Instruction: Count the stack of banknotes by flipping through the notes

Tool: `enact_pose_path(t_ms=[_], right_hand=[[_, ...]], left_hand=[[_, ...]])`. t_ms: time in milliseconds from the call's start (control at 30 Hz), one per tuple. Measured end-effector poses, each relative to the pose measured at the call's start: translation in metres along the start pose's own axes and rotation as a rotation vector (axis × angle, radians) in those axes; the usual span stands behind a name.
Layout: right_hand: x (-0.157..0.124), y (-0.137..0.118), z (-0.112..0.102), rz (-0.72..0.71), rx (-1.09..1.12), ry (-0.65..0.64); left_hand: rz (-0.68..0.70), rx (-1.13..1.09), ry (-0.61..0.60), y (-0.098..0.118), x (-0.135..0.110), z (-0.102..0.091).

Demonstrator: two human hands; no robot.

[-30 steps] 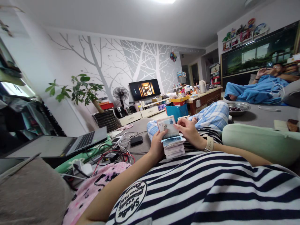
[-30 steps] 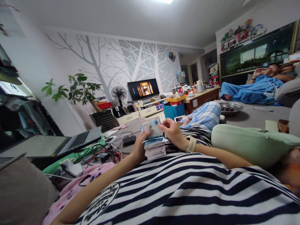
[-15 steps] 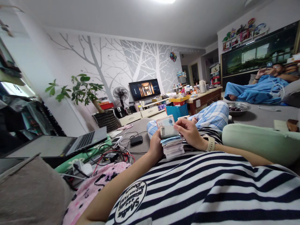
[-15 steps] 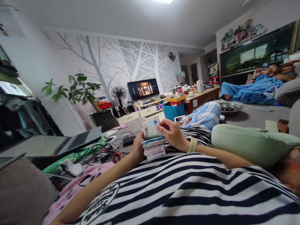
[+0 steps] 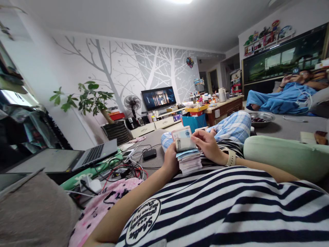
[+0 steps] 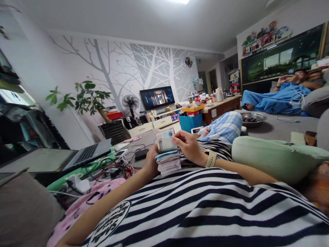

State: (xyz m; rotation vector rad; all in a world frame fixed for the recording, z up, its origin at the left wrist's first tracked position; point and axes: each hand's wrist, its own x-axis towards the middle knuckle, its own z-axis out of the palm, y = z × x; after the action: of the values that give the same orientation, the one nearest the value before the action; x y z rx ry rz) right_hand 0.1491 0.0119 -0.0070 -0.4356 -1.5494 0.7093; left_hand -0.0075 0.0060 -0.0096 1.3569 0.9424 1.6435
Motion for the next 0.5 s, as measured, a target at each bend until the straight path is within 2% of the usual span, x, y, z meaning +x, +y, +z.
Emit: enact_pose_path(t_ms=[267, 500], right_hand=[[0.0002, 0.0022, 0.0, 0.014, 0.002, -0.007], [0.0003, -0.0001, 0.0, 0.008, 0.002, -0.004]], left_hand=[[-0.011, 0.004, 0.033, -0.0036, 0.0012, -0.0024], [0.042, 0.125, -0.003, 0.0033, -0.0032, 0.0002]])
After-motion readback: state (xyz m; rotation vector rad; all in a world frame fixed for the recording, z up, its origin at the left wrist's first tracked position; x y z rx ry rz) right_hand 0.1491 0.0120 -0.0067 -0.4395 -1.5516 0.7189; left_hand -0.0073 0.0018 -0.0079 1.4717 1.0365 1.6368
